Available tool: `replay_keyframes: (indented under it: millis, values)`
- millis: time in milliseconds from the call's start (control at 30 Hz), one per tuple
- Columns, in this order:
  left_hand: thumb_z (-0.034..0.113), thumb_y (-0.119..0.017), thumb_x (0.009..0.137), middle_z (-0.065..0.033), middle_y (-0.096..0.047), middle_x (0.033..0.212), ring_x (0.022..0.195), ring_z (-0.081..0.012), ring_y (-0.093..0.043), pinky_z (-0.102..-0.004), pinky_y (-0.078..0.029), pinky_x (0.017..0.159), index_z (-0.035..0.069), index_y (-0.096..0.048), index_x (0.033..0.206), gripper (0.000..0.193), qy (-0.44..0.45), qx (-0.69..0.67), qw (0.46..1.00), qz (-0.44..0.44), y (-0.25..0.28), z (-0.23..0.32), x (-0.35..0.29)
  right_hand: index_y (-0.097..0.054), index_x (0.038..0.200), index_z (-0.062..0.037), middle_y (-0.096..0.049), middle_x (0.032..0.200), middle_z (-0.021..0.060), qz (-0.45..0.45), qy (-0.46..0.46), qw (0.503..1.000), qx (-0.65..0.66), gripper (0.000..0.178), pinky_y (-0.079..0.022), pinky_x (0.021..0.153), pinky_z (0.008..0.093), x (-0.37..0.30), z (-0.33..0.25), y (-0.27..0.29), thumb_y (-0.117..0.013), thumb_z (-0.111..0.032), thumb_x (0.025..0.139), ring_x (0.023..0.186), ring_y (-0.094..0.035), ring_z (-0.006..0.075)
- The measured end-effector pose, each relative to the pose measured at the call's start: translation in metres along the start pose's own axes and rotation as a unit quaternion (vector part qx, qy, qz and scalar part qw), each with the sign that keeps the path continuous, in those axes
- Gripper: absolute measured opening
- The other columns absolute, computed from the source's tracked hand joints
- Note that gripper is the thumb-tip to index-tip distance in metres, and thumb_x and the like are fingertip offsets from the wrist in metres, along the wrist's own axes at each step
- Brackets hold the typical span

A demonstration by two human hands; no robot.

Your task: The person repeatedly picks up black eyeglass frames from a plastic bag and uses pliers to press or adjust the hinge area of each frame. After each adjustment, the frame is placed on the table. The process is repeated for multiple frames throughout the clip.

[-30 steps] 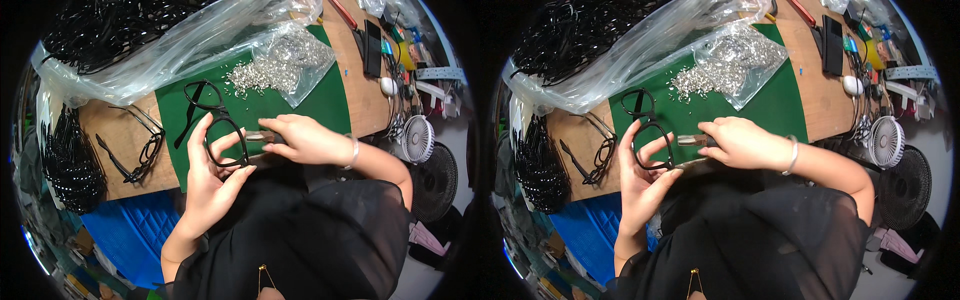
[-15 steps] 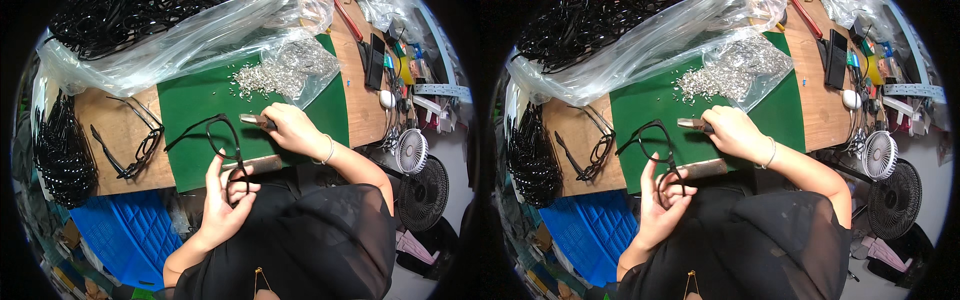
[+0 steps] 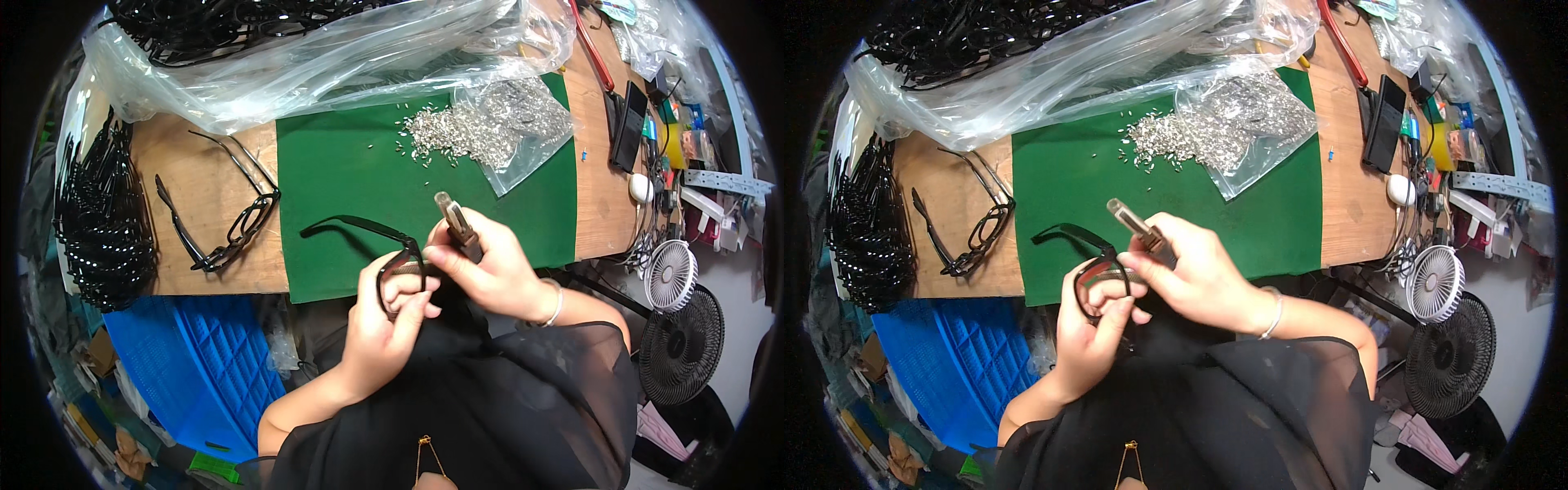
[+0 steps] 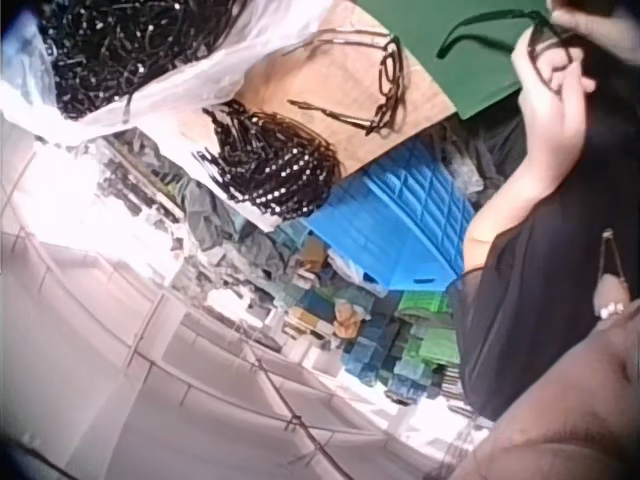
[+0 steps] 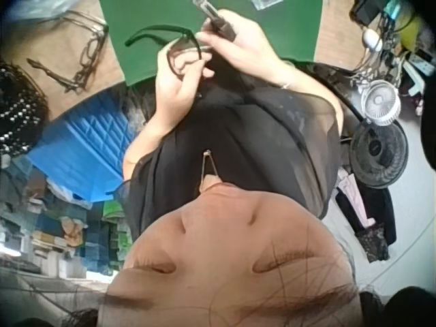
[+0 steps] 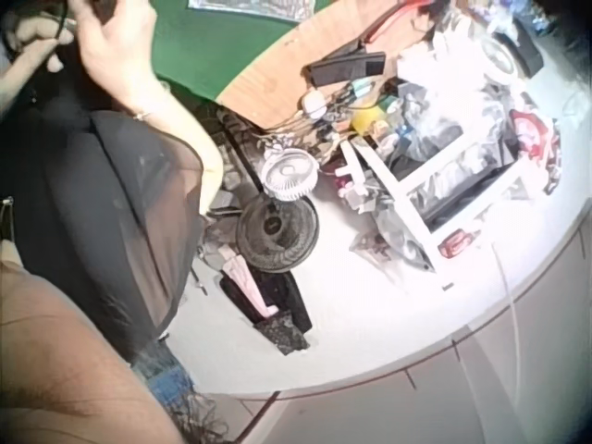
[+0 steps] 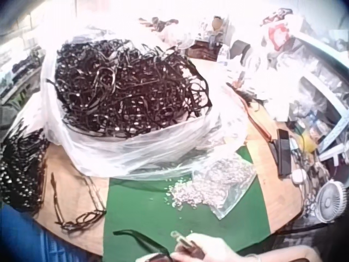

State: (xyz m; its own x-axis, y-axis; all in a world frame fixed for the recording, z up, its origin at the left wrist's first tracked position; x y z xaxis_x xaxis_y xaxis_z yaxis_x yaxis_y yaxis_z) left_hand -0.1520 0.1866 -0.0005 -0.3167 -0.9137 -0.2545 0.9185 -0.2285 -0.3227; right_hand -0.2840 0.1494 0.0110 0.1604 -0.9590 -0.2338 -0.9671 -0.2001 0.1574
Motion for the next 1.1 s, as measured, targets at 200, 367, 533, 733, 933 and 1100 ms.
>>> replay_keyframes:
  millis: [200, 367, 533, 733, 933, 1100]
  values:
    - [-0.009, -0.046, 0.083, -0.0162, -0.051, 0.103, 0.081, -0.0157, -0.057, -0.0257, -0.049, 0.073, -0.002, -0.026, 0.123, 0.045, -0.046, 0.045, 0.998, -0.008, -0.010, 0.004, -0.001, -0.046, 0.087, -0.0023, -0.053, 0.068, 0.0004, 0.049, -0.027, 0.974, 0.222, 0.017, -0.036, 0.039, 0.0157, -0.003, 0.006, -0.022, -0.058, -0.015, 0.086, 0.048, -0.047, 0.0015]
    - [-0.011, -0.047, 0.082, -0.0160, -0.051, 0.103, 0.079, -0.0149, -0.058, -0.0251, -0.049, 0.072, -0.003, -0.025, 0.123, 0.048, -0.036, 0.091, 0.995, -0.018, -0.012, 0.008, 0.000, -0.046, 0.089, -0.0030, -0.052, 0.074, 0.0010, 0.022, -0.126, 0.945, 0.300, 0.020, -0.040, 0.047, 0.0179, -0.001, 0.010, -0.022, -0.060, -0.017, 0.085, 0.057, -0.049, 0.0037]
    - [-0.008, -0.051, 0.081, -0.0138, -0.054, 0.097, 0.075, -0.0135, -0.058, -0.0250, -0.051, 0.069, -0.004, -0.030, 0.120, 0.044, 0.032, -0.045, 0.997, -0.061, -0.010, 0.022, 0.001, -0.046, 0.091, -0.0031, -0.051, 0.075, 0.0004, -0.043, -0.156, 0.938, 0.306, 0.022, -0.041, 0.058, 0.0199, -0.005, -0.006, -0.019, -0.060, -0.018, 0.084, 0.065, -0.048, 0.0045]
    - [-0.006, -0.050, 0.083, -0.0172, -0.055, 0.103, 0.075, -0.0125, -0.059, -0.0240, -0.050, 0.069, -0.004, -0.030, 0.123, 0.046, 0.116, -0.093, 0.987, -0.052, 0.008, 0.044, -0.018, -0.050, 0.088, -0.0006, -0.054, 0.075, 0.0030, -0.087, 0.029, 0.992, 0.090, 0.016, -0.043, 0.062, 0.0242, -0.006, -0.023, -0.009, -0.061, -0.008, 0.081, 0.070, -0.053, 0.0128]
    - [-0.005, -0.051, 0.084, -0.0135, -0.058, 0.102, 0.078, -0.0104, -0.058, -0.0232, -0.050, 0.072, -0.006, -0.040, 0.118, 0.036, 0.152, -0.077, 0.982, -0.082, 0.014, 0.048, -0.033, -0.050, 0.088, -0.0032, -0.054, 0.078, 0.0114, -0.244, 0.138, 0.949, -0.144, 0.020, -0.043, 0.068, 0.0358, -0.015, -0.024, -0.025, -0.062, -0.009, 0.074, 0.075, -0.054, 0.0286]
    - [-0.004, -0.053, 0.082, -0.0120, -0.060, 0.096, 0.073, -0.0104, -0.059, -0.0229, -0.050, 0.067, -0.006, -0.042, 0.116, 0.036, 0.123, 0.052, 0.987, -0.085, 0.015, 0.044, -0.034, -0.052, 0.088, -0.0026, -0.053, 0.076, 0.0089, -0.224, 0.231, 0.931, -0.175, 0.022, -0.043, 0.063, 0.0349, -0.010, -0.032, -0.020, -0.065, -0.007, 0.071, 0.070, -0.053, 0.0262]
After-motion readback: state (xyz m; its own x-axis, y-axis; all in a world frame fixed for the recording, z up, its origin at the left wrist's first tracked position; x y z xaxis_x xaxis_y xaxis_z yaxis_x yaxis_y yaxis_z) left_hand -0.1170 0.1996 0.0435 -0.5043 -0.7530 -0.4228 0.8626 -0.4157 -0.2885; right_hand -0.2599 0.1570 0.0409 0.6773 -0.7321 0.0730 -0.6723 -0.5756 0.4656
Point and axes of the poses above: each hand's wrist, its own x-axis towards the middle knuckle, its own y-axis out of the back of the hand, z = x × y, the point moved 6 cm from there along x, towards the middle knuckle
